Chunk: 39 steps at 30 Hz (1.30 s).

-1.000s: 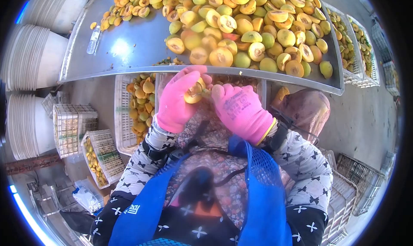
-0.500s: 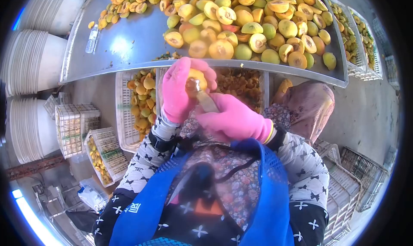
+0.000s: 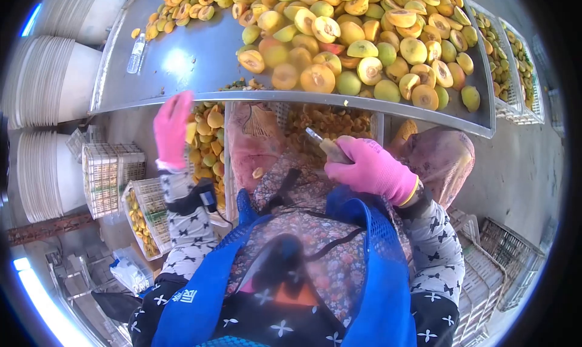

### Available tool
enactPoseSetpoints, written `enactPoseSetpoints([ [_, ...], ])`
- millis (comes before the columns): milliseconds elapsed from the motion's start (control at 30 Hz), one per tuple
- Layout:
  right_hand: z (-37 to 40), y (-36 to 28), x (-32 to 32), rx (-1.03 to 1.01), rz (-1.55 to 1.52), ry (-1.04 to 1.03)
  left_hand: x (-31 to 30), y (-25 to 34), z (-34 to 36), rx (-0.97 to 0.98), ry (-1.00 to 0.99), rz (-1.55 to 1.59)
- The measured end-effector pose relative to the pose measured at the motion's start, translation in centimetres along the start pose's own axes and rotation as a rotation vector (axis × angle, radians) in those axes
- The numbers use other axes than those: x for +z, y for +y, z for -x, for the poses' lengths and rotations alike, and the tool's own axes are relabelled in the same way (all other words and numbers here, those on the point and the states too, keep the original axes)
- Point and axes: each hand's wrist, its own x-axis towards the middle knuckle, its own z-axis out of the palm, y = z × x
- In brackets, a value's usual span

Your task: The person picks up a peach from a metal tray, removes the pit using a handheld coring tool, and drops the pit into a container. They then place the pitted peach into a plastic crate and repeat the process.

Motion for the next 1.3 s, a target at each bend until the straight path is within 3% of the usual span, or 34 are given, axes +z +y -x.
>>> enactPoseSetpoints([
  [33, -0.7, 0.7, 0.1, -0.095, 0.041, 0.023, 1.5, 1.6, 0.0, -0.16, -0.06, 0.131],
  [167, -0.7, 0.7, 0.5, -0.126, 0.005, 0.074, 12.5, 2.7, -1.6, -0.031, -0.236, 0.163],
  [267, -0.7, 2.0, 0.6, -0.167, 0.041, 0.143, 15.3, 4.8, -3.4, -0.037, -0.368, -0.076],
  [367, -0.5, 2.4, 0.6, -0.193, 0.017, 0.188, 15.2, 6.5, -3.5, -0.183, -0.457, -0.013],
  [467, -0.8, 2.1, 0.7, -0.28, 0.059, 0.292, 15.0, 5.9, -2.8, 0.003, -0.292, -0.126],
  [500, -1.4, 2.6, 0.8, -0.348, 0.106, 0.357, 15.8, 4.8, -2.6, 0.178, -0.135, -0.192],
  [533, -1.8, 2.8, 0.8, -0.417, 0.154, 0.419, 16.5, 3.7, -2.5, 0.129, -0.18, -0.119],
  [600, -2.1, 1.8, 0.8, -0.356, 0.162, 0.452, 16.0, 4.2, -2.5, 0.033, -0.264, 0.028],
  [667, -1.7, 0.3, 0.7, -0.303, 0.182, 0.472, 14.6, 5.4, -1.5, -0.147, -0.295, 0.51],
  [700, -2.0, 0.4, 1.0, -0.387, 0.168, 0.543, 13.8, 6.4, -1.0, -0.232, -0.313, 0.751],
  [767, -2.6, 0.8, 1.9, -0.545, 0.145, 0.681, 12.5, 8.6, 0.0, -0.168, -0.305, 1.227],
  [800, -2.5, 0.1, 2.0, -0.454, -0.069, 0.613, 12.0, 9.6, 0.9, -0.14, -0.29, 1.469],
  [867, -2.3, -2.0, 2.3, -0.259, -0.485, 0.464, 11.4, 11.5, 2.8, -0.233, -0.462, 1.568],
  [900, -2.9, -2.1, 2.5, -0.264, -0.592, 0.408, 11.2, 12.0, 3.7, -0.281, -0.553, 1.614],
  [967, -4.2, -1.4, 1.9, -0.395, -0.375, 0.486, 10.9, 12.0, 4.5, -0.097, -0.509, 1.222],
  [1067, -4.1, -1.9, -0.1, -0.532, 0.07, 0.568, 9.4, 11.7, 4.5, -0.005, -0.588, 1.119],
  [1133, -4.0, -2.7, -1.1, -0.703, 0.265, 0.634, 9.0, 12.1, 3.5, -0.366, -0.792, 1.47],
  [1167, -4.0, -3.3, -1.2, -0.665, 0.25, 0.69, 8.9, 11.8, 3.2, -0.318, -0.907, 1.545],
  [1267, -3.0, -4.1, -0.7, -0.73, 0.14, 0.838, 8.5, 13.0, 4.0, -0.535, -0.954, 1.811],
  [1300, -2.5, -3.8, -0.4, -0.726, 0.241, 0.888, 8.7, 12.9, 4.1, -0.397, -0.88, 1.673],
])
